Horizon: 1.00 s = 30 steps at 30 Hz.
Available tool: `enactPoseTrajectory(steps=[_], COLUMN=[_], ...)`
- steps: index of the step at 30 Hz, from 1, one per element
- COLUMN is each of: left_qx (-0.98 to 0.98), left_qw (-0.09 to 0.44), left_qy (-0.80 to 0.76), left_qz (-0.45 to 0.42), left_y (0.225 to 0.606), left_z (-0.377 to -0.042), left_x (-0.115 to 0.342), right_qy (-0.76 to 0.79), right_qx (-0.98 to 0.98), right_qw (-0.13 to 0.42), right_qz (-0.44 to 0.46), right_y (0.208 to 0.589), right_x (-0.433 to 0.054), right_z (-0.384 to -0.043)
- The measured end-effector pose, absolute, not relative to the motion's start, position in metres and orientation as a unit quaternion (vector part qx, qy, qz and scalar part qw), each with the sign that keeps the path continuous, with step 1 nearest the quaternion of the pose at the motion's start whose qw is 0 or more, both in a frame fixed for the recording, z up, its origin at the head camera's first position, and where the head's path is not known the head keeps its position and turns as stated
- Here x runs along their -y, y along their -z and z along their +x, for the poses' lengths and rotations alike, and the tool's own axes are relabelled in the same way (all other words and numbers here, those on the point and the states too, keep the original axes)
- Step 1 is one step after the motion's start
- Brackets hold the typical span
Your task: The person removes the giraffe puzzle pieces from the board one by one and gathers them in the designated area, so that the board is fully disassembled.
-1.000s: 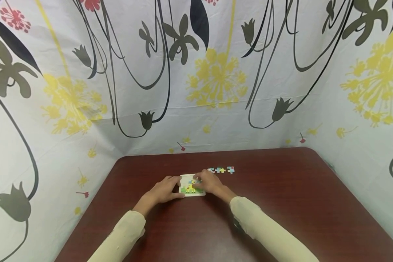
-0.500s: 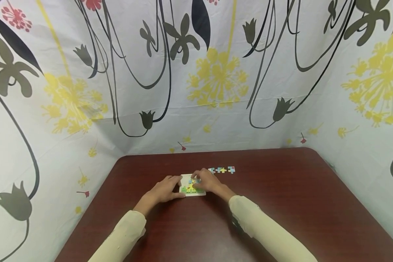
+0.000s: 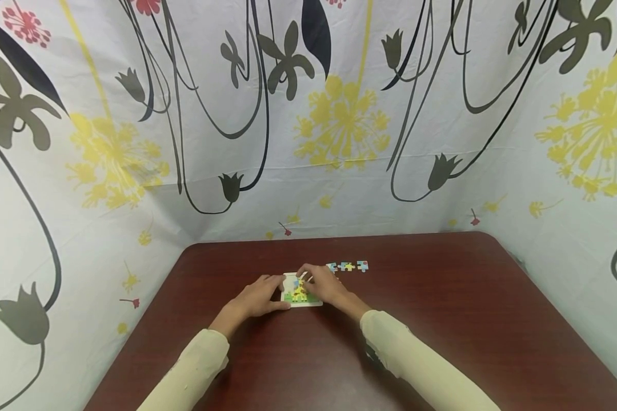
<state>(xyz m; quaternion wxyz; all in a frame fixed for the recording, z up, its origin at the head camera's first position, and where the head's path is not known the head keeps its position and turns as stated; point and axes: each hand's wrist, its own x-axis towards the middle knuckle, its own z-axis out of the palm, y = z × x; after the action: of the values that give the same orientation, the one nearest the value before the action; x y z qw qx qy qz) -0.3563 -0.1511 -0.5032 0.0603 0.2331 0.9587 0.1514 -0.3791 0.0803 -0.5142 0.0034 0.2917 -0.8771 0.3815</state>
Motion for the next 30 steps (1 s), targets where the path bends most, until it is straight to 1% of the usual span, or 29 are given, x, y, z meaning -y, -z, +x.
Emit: enactPoseTrajectory(steps=[9, 12, 21, 25, 30], left_qx=[-0.958, -0.958, -0.960, -0.959, -0.957], left_qw=[0.058, 0.055, 0.053, 0.050, 0.048], left_qy=[-0.153, -0.150, -0.145, -0.150, -0.152], left_qz=[0.236, 0.237, 0.234, 0.237, 0.241], left_y=[0.504, 0.503, 0.504, 0.502, 0.499], left_z=[-0.355, -0.355, -0.356, -0.355, -0.352], left_x=[0.150, 0.151, 0.151, 0.152, 0.152], right_qy=[-0.391, -0.390, -0.385, -0.382, -0.373], right_qx=[0.869, 0.869, 0.882, 0.885, 0.888], right_qw=[0.031, 0.032, 0.041, 0.039, 0.051], right_qz=[0.301, 0.304, 0.268, 0.263, 0.263], right_y=[0.511, 0.508, 0.503, 0.504, 0.503], right_x=[-0.091, -0.098, -0.117, -0.128, -0.142], right_z=[-0.376, -0.376, -0.381, -0.382, -0.382])
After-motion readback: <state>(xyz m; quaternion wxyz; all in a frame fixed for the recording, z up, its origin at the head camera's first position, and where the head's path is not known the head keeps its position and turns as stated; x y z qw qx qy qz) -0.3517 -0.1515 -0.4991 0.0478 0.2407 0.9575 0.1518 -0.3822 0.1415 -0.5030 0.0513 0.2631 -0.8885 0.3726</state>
